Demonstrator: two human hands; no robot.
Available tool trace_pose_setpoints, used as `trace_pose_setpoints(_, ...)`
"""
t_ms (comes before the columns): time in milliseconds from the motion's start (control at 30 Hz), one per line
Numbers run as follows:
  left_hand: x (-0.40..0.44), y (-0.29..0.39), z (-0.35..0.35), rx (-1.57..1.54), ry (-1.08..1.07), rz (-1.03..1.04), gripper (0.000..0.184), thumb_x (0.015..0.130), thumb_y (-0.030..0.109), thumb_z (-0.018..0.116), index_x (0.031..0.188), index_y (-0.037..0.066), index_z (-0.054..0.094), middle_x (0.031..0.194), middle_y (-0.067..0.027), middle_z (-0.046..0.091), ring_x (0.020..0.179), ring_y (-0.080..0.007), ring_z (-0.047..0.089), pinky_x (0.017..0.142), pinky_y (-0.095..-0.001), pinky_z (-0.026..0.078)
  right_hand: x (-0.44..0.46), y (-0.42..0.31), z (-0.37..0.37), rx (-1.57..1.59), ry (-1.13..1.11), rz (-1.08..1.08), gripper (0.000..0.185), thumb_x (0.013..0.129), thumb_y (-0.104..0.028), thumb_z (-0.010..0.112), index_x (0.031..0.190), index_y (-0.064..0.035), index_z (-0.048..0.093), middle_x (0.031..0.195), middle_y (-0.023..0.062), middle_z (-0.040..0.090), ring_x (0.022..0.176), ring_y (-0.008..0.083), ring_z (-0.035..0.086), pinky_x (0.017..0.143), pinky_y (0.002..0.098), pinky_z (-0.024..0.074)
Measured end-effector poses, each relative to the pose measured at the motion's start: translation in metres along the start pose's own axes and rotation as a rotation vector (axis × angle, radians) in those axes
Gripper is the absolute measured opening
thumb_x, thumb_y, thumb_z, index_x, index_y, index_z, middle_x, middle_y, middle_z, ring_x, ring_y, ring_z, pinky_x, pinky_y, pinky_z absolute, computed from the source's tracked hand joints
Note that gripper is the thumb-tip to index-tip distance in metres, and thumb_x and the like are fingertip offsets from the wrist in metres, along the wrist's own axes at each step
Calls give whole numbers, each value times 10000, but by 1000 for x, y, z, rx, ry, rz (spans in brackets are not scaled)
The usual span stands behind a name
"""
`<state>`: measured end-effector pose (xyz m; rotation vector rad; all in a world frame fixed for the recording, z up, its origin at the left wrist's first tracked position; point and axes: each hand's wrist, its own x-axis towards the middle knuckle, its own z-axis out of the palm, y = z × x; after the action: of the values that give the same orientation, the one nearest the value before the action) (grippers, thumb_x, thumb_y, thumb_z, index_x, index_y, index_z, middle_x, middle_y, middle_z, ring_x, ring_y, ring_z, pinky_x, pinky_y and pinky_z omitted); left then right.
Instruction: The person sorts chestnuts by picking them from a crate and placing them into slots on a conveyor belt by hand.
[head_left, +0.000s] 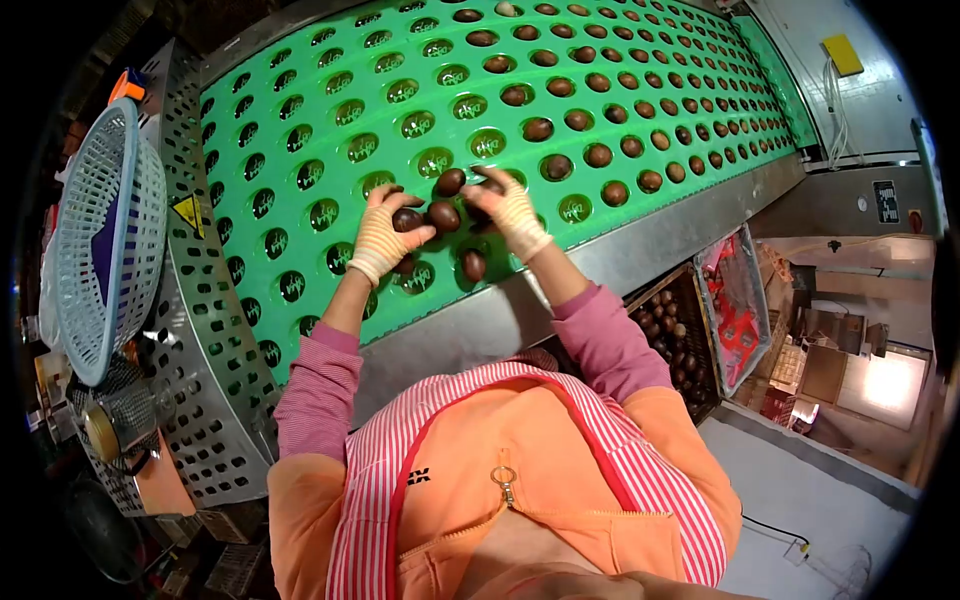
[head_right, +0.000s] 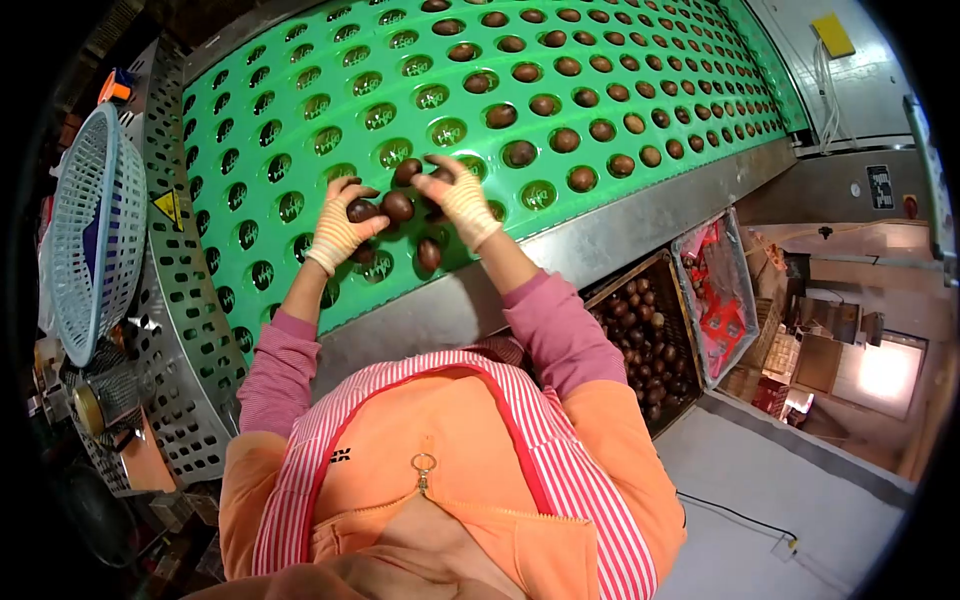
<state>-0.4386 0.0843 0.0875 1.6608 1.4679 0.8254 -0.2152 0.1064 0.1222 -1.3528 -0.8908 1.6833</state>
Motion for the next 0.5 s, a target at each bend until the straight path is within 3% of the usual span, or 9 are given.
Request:
trace_pose_setpoints(67,19,3,-2,5,96,49,550,589,273,893,1065,101,677,1331,-157,467,1204,-343,508,1027,-415,455,25,5,-31,-153,83,-238,420,768,-214,783,1136,-70,639,944,43,644,852,180,607,721,325,528)
trace_pose_setpoints(167,56,13,-1,-109,-84,148,499,630,292,855,1038,85,655,1348,-170,474,1191,-343,522,1007,-412,451,43,-4,-58,-849,214,-182,363,724,-200,767,994,2,634,951,161,658,818,282,638,761,371,520)
trace_pose_setpoints(267,86,11,9,85,-271,216,465,648,331,824,996,87,635,1265,-152,551,1131,-352,552,984,-423,461,48,-23,-54,-882,259,-271,341,741,-217,756,979,-6,633,981,172,652,871,301,635,787,388,513)
trace_pose_setpoints(333,103,17,8,217,-335,230,451,646,338,817,979,94,635,1204,-133,595,1097,-354,561,966,-431,467,68,-37,-48,-1117,275,-474,410,764,-217,761,1109,-60,604,1127,157,598,1040,345,578,897,418,482)
trace_pose_setpoints(400,119,22,4,276,-195,242,475,652,328,822,1015,90,629,1070,-123,640,1012,-334,593,913,-421,487,96,-37,-45,-1319,132,-750,494,775,-239,760,1218,-118,575,1250,153,552,1129,355,535,951,439,464)
trace_pose_setpoints(467,136,25,-5,119,-79,89,505,691,333,820,1075,77,615,1031,-138,642,935,-310,617,868,-398,507,118,-34,-42,-1502,-104,-592,505,841,-329,692,1307,-195,551,1328,121,537,1175,362,518,969,449,466)
trace_pose_setpoints(500,143,23,-4,87,144,140,502,717,334,802,1109,71,634,1018,-165,657,977,-339,622,885,-429,507,122,-38,-37,-1452,-99,-584,481,863,-355,665,1302,-191,557,1309,121,558,1170,361,524,967,448,467)
